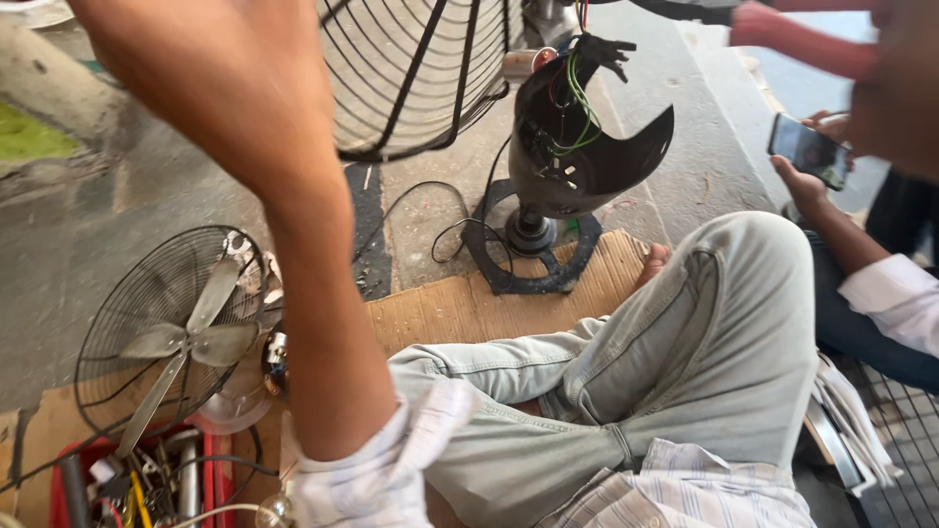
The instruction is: The person repairs a standing electric fan by manipulating its internal wiring. They use a screwdriver to adjust connections and pliers to strip and cut wires within the motor housing.
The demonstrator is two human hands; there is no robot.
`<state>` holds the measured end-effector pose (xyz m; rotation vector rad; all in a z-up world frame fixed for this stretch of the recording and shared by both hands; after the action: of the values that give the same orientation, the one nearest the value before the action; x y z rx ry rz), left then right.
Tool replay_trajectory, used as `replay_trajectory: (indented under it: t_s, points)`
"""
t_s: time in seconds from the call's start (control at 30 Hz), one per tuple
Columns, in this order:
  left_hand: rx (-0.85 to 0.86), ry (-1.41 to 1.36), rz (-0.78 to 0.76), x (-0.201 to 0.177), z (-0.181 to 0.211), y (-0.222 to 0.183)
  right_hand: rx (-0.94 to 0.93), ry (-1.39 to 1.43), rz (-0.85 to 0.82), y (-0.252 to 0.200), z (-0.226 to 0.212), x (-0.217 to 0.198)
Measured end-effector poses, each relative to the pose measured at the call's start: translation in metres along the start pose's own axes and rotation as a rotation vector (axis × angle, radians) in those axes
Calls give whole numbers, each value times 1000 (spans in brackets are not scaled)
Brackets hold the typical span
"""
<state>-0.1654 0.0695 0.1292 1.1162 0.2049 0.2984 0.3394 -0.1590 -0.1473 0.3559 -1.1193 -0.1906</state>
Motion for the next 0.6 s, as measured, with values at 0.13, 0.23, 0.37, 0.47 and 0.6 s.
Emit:
replay_trajectory:
  t_s: [0.13, 0.23, 0.37, 0.47, 0.6]
  points:
    - [118, 94, 48, -3, 18, -13, -19, -251, 75, 5, -26, 14]
    - [257, 196, 56, -6, 11, -24, 5, -522, 194, 12, -30, 19]
    - [309, 207, 4, -1, -22, -26, 4, -1400, 496, 23, 8, 52]
    - [399, 344, -46, 0, -39, -21, -33, -2211, 755, 34, 65, 77]
    - [526, 406, -148, -3, -41, -25, 6, -2573, 864, 48, 124, 94]
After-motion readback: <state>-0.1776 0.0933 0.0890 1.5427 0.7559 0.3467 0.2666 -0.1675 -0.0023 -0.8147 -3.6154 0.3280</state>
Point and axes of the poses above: each hand's wrist, its own y-axis towards the middle knuckle, its own x-axis out of the palm, z = x × y, the point moved 2 cm from there along y, towards the middle knuckle, and after that the axes turned 14 degrees about x, right-handed, at the moved point
